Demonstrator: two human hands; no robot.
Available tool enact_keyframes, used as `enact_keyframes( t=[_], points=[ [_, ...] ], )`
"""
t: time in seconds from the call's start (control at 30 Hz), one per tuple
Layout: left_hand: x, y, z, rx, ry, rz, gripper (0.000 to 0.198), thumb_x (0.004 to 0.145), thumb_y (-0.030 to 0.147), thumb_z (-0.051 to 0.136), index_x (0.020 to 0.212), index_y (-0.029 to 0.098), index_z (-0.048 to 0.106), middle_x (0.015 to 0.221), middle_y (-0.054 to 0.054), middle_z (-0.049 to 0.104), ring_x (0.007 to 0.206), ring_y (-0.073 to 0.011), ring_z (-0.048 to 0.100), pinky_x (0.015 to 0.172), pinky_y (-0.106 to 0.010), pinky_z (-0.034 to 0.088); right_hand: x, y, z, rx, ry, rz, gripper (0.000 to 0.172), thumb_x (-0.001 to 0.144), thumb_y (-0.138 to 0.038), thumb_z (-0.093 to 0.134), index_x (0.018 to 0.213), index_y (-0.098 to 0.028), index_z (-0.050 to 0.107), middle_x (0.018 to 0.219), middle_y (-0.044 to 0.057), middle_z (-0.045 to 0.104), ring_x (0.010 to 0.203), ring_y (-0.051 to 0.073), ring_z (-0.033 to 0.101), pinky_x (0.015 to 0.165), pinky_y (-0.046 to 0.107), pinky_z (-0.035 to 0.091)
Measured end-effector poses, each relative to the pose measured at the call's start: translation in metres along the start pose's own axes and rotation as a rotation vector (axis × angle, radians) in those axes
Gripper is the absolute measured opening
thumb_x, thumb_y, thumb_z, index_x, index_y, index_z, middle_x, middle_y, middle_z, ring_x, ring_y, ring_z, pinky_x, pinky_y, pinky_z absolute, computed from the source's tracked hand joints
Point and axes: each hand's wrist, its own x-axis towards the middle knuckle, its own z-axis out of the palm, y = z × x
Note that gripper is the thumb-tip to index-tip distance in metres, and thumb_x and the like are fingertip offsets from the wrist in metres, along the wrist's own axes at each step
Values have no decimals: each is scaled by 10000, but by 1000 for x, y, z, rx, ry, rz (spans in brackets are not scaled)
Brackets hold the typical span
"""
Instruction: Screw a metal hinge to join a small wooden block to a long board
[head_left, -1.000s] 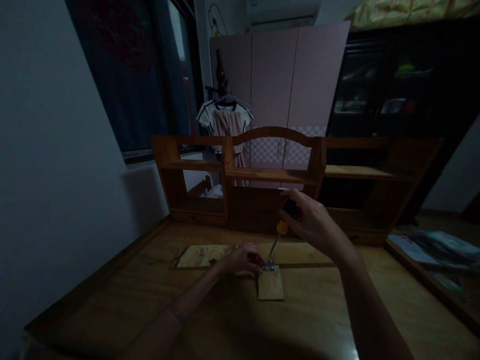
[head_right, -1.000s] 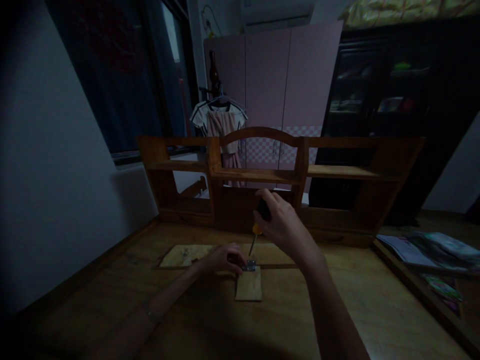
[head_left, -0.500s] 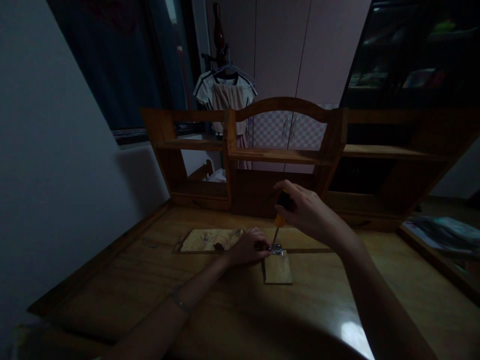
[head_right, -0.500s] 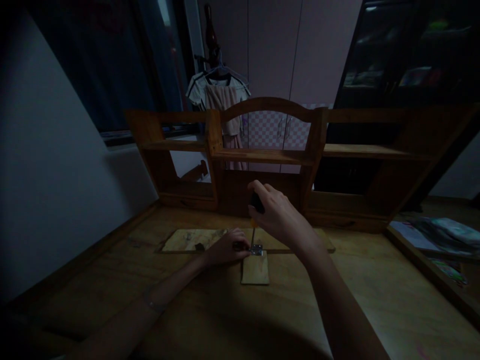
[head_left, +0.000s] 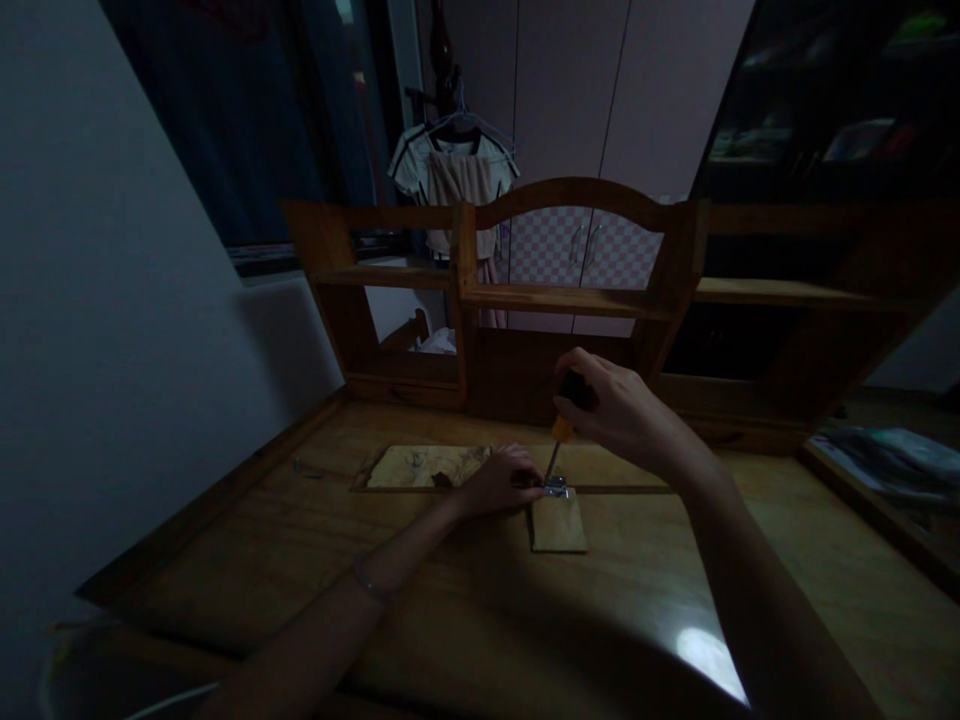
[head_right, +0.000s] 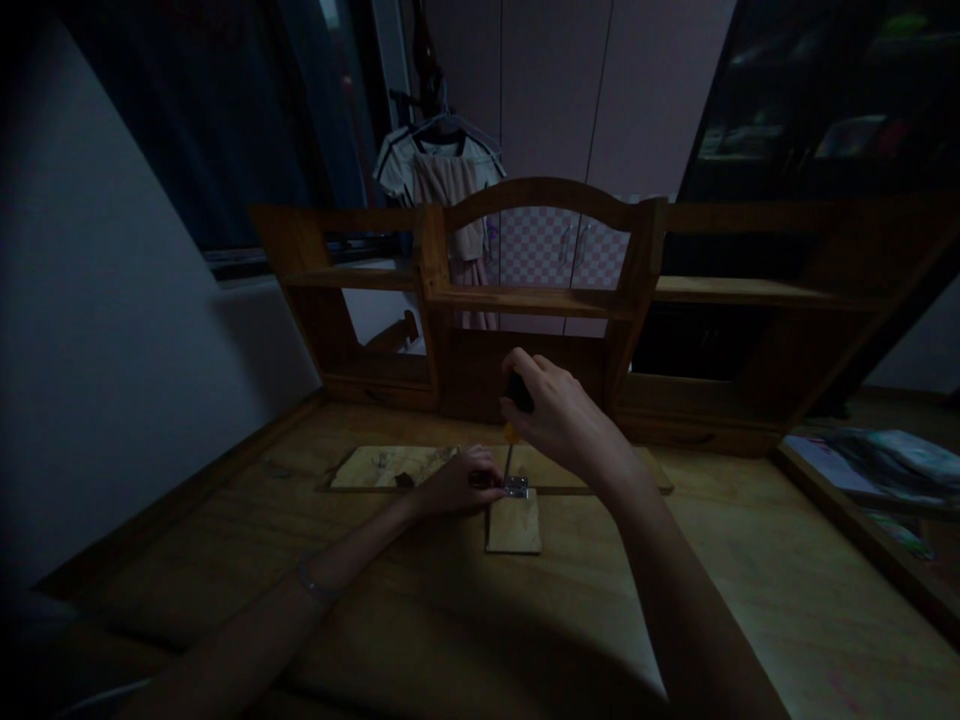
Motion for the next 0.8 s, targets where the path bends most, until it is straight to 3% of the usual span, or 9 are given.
enact_keyframes(
  t=[0.37, 0.8],
  points=[
    [0, -4, 0, -21, -19, -21, 147, 798, 310, 744, 839, 174, 709, 804, -37, 633, 830, -169, 529, 761, -279, 387, -2, 5, -4, -2, 57, -48, 236, 881, -145, 638, 1071, -201, 510, 935, 12, 560, 778, 160, 536, 690, 254, 391],
    [-1, -4, 1, -53, -7, -10, 142, 813, 298, 722, 854, 165, 691, 846, -48, 617, 859, -171, 540, 771, -279, 396, -1, 5, 0, 1, 19, -35, 238, 873, -147, 631, 1074, -199, 514, 935, 20, 557, 760, 161, 522, 693, 258, 397]
  ],
)
